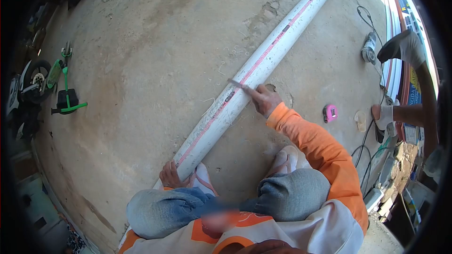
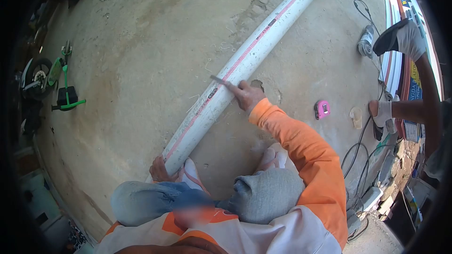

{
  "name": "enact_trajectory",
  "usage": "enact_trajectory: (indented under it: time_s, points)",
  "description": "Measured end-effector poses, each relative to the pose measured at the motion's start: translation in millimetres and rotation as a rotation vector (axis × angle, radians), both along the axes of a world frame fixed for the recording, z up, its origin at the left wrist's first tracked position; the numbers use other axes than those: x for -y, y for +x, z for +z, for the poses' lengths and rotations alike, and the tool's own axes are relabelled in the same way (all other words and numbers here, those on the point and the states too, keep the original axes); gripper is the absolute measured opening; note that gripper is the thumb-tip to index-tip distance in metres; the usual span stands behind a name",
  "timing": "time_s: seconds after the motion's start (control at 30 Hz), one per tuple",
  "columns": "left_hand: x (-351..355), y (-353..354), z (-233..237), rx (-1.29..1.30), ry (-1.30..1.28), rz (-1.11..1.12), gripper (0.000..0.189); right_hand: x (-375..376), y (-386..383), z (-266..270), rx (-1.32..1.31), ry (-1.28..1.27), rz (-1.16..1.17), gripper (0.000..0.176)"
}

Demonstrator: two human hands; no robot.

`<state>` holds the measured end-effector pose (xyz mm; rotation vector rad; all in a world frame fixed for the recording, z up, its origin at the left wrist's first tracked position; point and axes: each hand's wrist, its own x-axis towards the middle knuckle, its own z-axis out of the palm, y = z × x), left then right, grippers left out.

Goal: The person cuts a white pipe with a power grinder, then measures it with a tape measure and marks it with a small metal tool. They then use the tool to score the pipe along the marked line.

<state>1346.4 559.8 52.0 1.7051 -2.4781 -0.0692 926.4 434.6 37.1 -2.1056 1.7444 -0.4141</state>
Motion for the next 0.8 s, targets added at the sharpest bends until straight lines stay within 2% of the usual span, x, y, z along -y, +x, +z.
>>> enact_trajectory:
  time_s: [0.03,0.07,0.1,0.13,0.17,0.2,0.27,0.3,0.37,0.4,0.43,0.53,0.57,0.6,0.63,0.67,0.7,0.73,0.8]
  points:
    - [-0.1,5.1,-5.6,-0.009,0.023,-0.005,0.094,24.4,-45.3,-6.8,0.088,-0.176,-0.260,0.050]
    - [-1.3,10.1,-8.0,-0.004,0.016,-0.014,0.094,55.8,-104.3,-15.3,-0.117,-0.194,-0.617,0.045]
    - [-1.7,14.8,-9.4,-0.003,0.087,-0.015,0.097,74.5,-168.2,-6.8,0.021,-0.023,-0.900,0.034]
    - [1.7,17.5,-9.2,-0.004,0.158,-0.018,0.099,84.4,-224.2,-8.3,0.517,0.279,-1.307,0.026]
    - [7.1,15.0,-6.5,-0.002,0.149,-0.033,0.099,81.4,-223.0,38.0,0.182,0.136,-1.284,0.023]
    - [14.1,7.3,-4.3,-0.021,0.205,-0.015,0.101,77.7,-212.5,37.8,0.186,0.121,-1.297,0.023]
    - [31.1,-10.8,-6.1,-0.055,0.291,-0.009,0.107,67.0,-171.1,16.9,-0.108,-0.316,-0.821,0.023]
    - [51.6,-26.1,-9.3,-0.066,0.318,-0.022,0.109,53.5,-117.8,5.9,0.023,-0.308,-0.681,0.025]
    - [86.3,-61.3,-14.9,-0.091,0.343,-0.055,0.108,4.6,-6.8,-5.4,0.098,0.051,-0.311,0.039]
    - [108.9,-82.7,-14.3,-0.087,0.491,0.004,0.108,-22.7,36.9,-0.9,0.070,0.067,-0.003,0.045]
    - [122.6,-98.0,-11.4,-0.079,0.635,0.059,0.108,-42.8,68.6,-11.4,0.121,-0.087,0.182,0.048]
    - [127.7,-106.3,-17.3,-0.044,0.626,0.027,0.107,-12.1,47.0,-4.1,0.056,0.025,0.099,0.048]
    - [126.4,-109.9,-11.1,-0.036,0.620,0.016,0.107,16.7,6.9,3.1,-0.042,0.043,-0.142,0.045]
    - [123.7,-115.4,-1.9,0.003,0.614,0.032,0.107,42.4,-46.4,-6.9,0.037,-0.186,-0.400,0.039]
    - [121.2,-118.6,3.1,0.038,0.609,0.048,0.107,68.2,-105.8,-5.2,-0.070,-0.208,-0.677,0.035]
    - [120.0,-116.1,3.8,0.037,0.605,0.035,0.107,85.5,-162.9,4.4,0.071,0.038,-1.002,0.025]
    - [118.8,-107.7,5.5,0.041,0.622,0.037,0.107,80.7,-184.3,45.8,0.238,0.199,-1.238,0.025]
    - [117.3,-96.5,7.2,0.042,0.640,0.045,0.107,75.5,-192.0,43.3,0.234,0.194,-1.241,0.025]
    - [106.5,-64.3,3.1,0.043,0.661,0.061,0.107,73.5,-199.9,33.6,-0.099,-0.294,-1.000,0.023]
